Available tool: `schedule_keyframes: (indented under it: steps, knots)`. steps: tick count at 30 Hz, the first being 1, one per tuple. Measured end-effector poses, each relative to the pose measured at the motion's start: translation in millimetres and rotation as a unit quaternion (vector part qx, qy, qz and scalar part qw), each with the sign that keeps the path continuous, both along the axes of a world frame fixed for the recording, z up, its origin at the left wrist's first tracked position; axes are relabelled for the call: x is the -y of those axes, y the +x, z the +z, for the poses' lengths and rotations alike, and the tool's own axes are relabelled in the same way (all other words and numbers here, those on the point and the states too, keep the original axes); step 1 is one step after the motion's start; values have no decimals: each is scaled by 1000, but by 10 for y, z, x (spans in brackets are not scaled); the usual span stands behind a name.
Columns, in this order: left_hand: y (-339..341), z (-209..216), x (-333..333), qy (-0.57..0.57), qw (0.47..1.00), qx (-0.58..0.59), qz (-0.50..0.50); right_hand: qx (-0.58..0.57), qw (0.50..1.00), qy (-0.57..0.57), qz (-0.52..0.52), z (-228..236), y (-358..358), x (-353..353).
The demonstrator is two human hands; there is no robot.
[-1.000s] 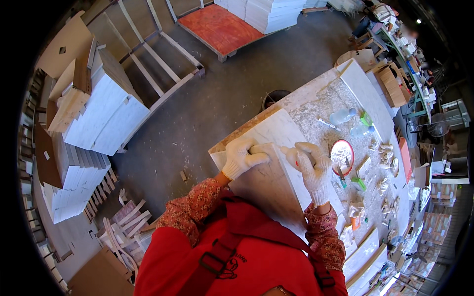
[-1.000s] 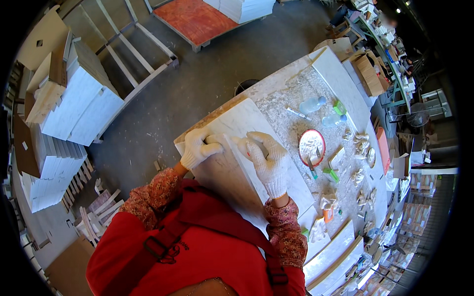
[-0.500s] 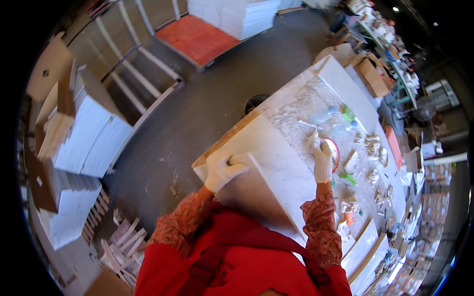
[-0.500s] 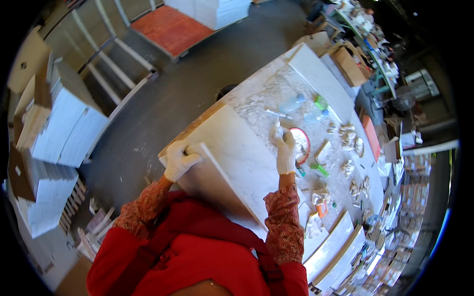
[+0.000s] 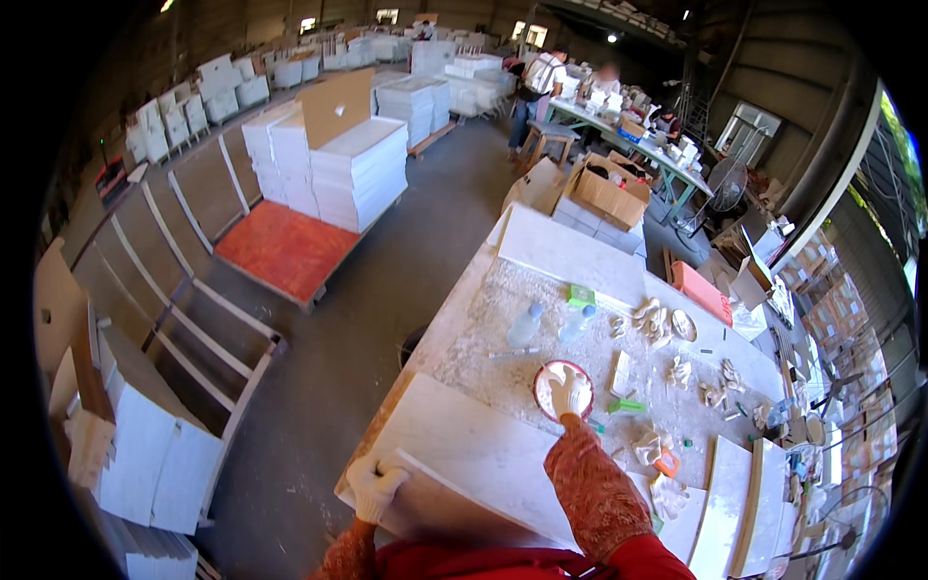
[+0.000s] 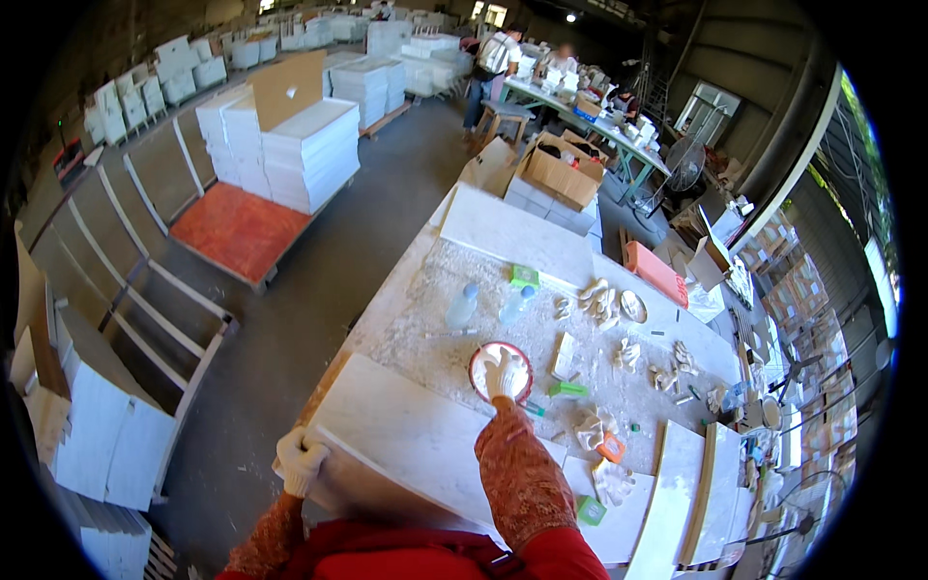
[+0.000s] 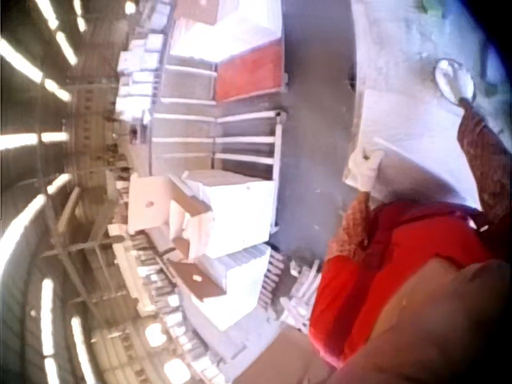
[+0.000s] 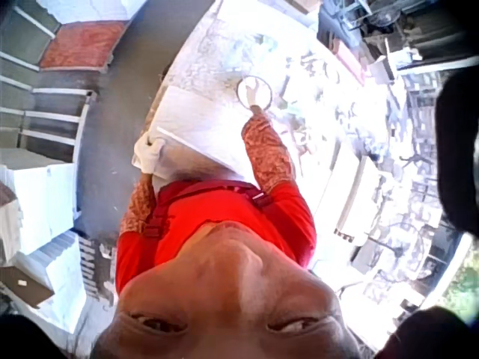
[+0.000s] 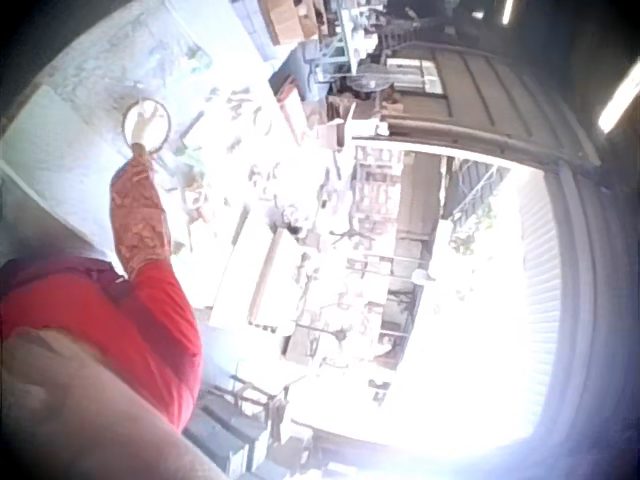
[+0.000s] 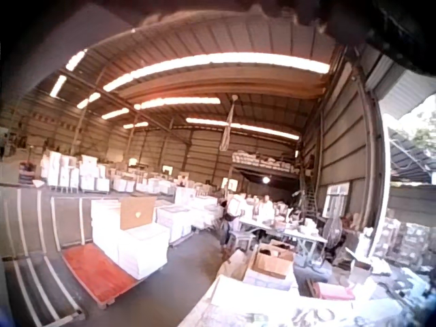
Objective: The person applies a white substance to the edges of a rectangular board using a small spatula, then smooths the surface with a green block. The person moves the board to a stack and repeats the process on a second board.
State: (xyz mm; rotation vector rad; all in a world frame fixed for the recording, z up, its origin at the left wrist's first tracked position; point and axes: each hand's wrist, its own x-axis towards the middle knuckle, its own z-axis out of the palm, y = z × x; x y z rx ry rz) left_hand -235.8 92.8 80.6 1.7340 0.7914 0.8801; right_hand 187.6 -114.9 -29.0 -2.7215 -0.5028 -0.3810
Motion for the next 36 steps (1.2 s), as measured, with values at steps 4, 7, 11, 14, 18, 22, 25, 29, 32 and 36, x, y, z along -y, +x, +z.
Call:
schedule_keyframes:
  steps: [4, 7, 11, 14, 18, 22, 25, 29, 32, 36]
  knots:
    - [113, 183, 63, -34, 999, 20, -26, -164, 938, 145, 271, 712, -811, -83]
    - [105, 208, 62, -56, 998, 17, -30, -374, 773, 164, 486, 1470, -1917, 3]
    - [150, 363, 114, -40, 997, 38, -46, -377, 851, 50, 361, 1981, -2800, 266]
    - [101, 271, 73, -13, 999, 15, -40, -236, 933, 33, 268, 2061, -3130, 233]
    - [31, 279, 88, 21, 999, 15, -36, -78, 956, 95, 264, 1903, -3250, 229]
    - [-101, 117, 38, 49, 997, -33, -44, -74, 956, 83, 271, 1951, -3317, 275]
    - [-249, 76, 117, 97, 995, 10, 33, -48, 956, 105, 268, 2018, -3371, 380]
    - [-630, -587, 205, 33, 986, -114, 120, -33, 958, 130, 255, 1980, -3364, 661]
    - [-610, -293, 402, 69, 986, -65, 137, -14, 958, 148, 244, 1997, -3394, 812]
    - [-645, -649, 484, -173, 968, 17, 181, -86, 957, 171, 216, 2258, -3517, 943]
